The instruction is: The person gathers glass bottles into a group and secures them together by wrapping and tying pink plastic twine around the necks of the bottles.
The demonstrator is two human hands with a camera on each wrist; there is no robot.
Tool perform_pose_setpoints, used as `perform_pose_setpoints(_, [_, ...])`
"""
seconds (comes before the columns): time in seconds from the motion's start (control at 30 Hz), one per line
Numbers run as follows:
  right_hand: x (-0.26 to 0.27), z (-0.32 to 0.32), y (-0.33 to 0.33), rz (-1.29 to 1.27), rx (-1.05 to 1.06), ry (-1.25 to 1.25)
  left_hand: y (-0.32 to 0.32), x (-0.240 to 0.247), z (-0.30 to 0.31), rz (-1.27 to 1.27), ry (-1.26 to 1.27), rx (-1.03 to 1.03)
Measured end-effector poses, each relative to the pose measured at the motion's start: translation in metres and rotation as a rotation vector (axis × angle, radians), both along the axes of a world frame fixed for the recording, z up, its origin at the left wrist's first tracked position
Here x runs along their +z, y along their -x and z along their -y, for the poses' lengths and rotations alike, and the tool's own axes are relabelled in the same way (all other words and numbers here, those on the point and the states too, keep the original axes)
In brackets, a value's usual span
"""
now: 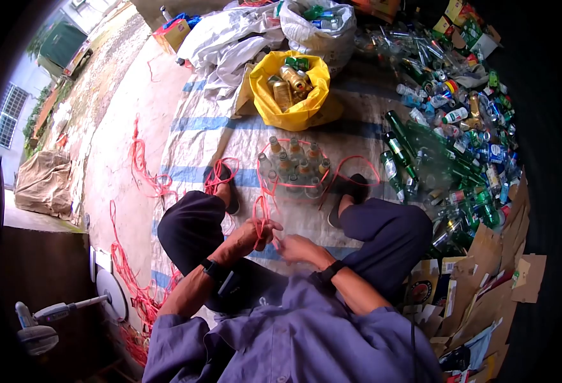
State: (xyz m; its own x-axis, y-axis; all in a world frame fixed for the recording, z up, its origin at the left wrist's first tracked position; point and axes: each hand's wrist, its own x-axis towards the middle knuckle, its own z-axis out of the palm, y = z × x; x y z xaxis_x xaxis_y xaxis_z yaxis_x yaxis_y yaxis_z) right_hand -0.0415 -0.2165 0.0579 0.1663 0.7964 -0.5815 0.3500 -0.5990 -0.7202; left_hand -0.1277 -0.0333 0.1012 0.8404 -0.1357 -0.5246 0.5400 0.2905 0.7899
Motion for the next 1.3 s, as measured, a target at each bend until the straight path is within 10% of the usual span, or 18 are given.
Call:
perform_pose_setpoints(0.17, [0.080,0.007,-0.021,-0.162,-0.128,-0.186,0.000,-0.022,0.002,0.354,-0.497,-0.199])
perform_pose_setpoints(0.27, [0.058,0.013,-0.034,0.202,-0.050,-0.483,0.000,0.008,0.007,0.362,-0.322,-0.148])
perform_pose_setpoints(0.47, [0.044,-0.004,-0.049,-0.108,-0.580,-0.544,-0.005,0.013,0.006,0.146,-0.172,-0.222])
perform_pose_setpoints(1.07, [0.000,0.004,-0.059,-1.270,-1.165,-0.335,-0.005,0.004,0.014,-0.082,0.170,0.018])
perform_pose_setpoints(1.2, [-0.042,0.007,-0.044,-1.195,-1.318,-0.226,-0.005,0.004,0.009,-0.048,0.135,-0.027])
perform_pose_setpoints(1.3, [-0.053,-0.001,-0.030,-0.663,-1.040,-0.066,-0.004,-0.001,0.005,0.011,0.120,-0.074])
